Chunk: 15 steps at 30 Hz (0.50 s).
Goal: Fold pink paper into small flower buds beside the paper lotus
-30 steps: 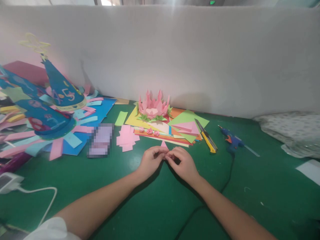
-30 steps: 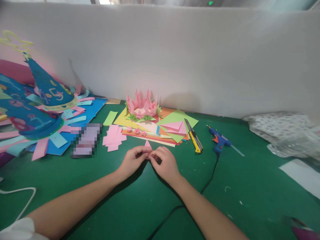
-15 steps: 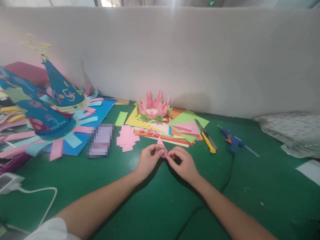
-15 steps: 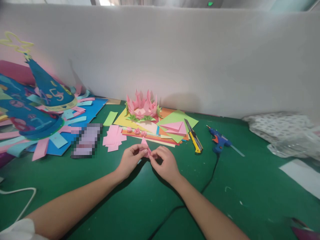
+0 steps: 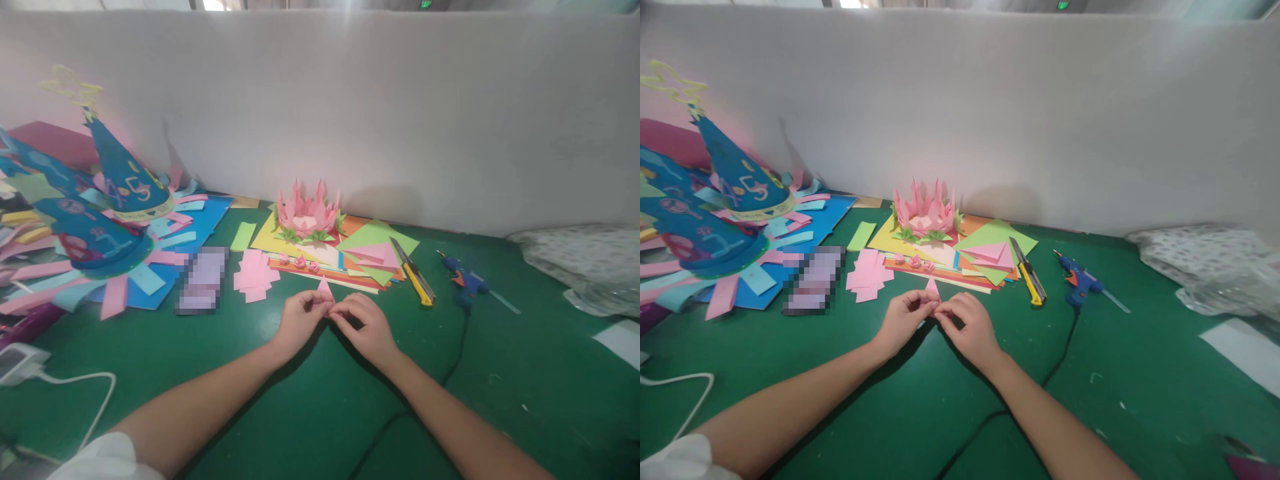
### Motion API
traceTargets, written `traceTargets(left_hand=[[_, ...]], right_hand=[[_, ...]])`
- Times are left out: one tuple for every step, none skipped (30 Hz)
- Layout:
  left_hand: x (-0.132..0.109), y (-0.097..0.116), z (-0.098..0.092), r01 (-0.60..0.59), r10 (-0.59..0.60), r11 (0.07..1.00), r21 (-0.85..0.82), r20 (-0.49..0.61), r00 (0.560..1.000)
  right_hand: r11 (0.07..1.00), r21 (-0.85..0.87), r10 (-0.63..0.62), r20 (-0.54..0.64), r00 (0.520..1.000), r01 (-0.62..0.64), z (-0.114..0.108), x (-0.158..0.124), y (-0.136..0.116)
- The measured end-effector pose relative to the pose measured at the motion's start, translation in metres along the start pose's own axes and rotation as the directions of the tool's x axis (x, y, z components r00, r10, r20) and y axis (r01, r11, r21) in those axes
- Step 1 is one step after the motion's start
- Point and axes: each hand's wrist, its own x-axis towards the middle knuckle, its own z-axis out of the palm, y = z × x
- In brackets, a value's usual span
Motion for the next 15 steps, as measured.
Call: traceTargets(left_hand=[[-0.0002, 0.0001, 0.0001, 0.005, -0.005, 1.000, -0.002, 0.002, 1.000], [-0.0003, 0.0001, 0.0002, 0.009, -0.009, 1.000, -0.004, 0.005, 1.000], [-0.0003, 0.0002, 0.0001, 0.012, -0.012, 1.000, -0.005, 0.007, 1.000], [-0.0003, 0.0002, 0.0001, 0.016, -0.016, 1.000, -0.006, 0.008, 1.000], [-0.0003, 0.0002, 0.0000, 0.019, -0.019, 1.000, -0.006, 0.011, 1.000], [-0.0002, 0.0004, -0.0001, 0.022, -0.022, 1.000, -0.006, 0.013, 1.000], [-0.0001, 0.0007, -0.0002, 0.025, -0.025, 1.000, -0.004, 0.016, 1.000], [-0.0002, 0.0013, -0.0002, 0.029, -0.029, 1.000, -0.003, 0.019, 0.999], [-0.0003, 0.0020, -0.0002, 0.036, -0.035, 0.999, -0.003, 0.022, 0.999], [-0.0005, 0.0029, -0.0001, 0.043, -0.043, 0.999, -0.003, 0.025, 0.999], [-0.0008, 0.0038, 0.0000, 0.049, -0.049, 0.999, -0.002, 0.026, 0.998], [-0.0011, 0.0048, 0.0001, 0.053, -0.053, 0.999, 0.000, 0.025, 0.998], [-0.0014, 0.0055, 0.0002, 0.055, -0.055, 0.998, 0.005, 0.022, 0.998], [-0.0016, 0.0060, 0.0003, 0.055, -0.055, 0.998, 0.008, 0.019, 0.998], [-0.0017, 0.0061, 0.0004, 0.054, -0.054, 0.999, 0.010, 0.019, 0.998]], right_hand=[[1.000, -0.005, 0.002, 0.001, 1.000, -0.002, 0.0001, 0.0000, 0.0001], [1.000, -0.011, 0.004, 0.001, 1.000, -0.004, 0.0002, 0.0001, 0.0000], [1.000, -0.017, 0.009, 0.002, 1.000, -0.009, 0.0003, 0.0001, -0.0001], [1.000, -0.022, 0.013, 0.003, 1.000, -0.013, 0.0002, 0.0002, -0.0002], [1.000, -0.026, 0.017, 0.003, 1.000, -0.017, 0.0002, 0.0002, -0.0004], [0.999, -0.030, 0.020, 0.003, 1.000, -0.020, 0.0001, 0.0002, -0.0006], [0.999, -0.032, 0.024, 0.004, 1.000, -0.024, 0.0001, 0.0002, -0.0007], [0.999, -0.033, 0.027, 0.004, 1.000, -0.027, 0.0000, 0.0001, -0.0006], [0.999, -0.032, 0.030, 0.005, 1.000, -0.030, -0.0001, 0.0000, -0.0004], [0.999, -0.031, 0.033, 0.006, 0.999, -0.033, -0.0001, -0.0002, -0.0001], [0.999, -0.030, 0.037, 0.008, 0.999, -0.037, -0.0001, -0.0004, 0.0003], [0.999, -0.029, 0.041, 0.010, 0.999, -0.041, 0.0000, -0.0005, 0.0007], [0.999, -0.028, 0.043, 0.012, 0.999, -0.042, 0.0001, -0.0006, 0.0012], [0.999, -0.027, 0.044, 0.013, 0.999, -0.043, 0.0002, -0.0007, 0.0015], [0.999, -0.027, 0.044, 0.013, 0.999, -0.044, 0.0004, -0.0007, 0.0018]])
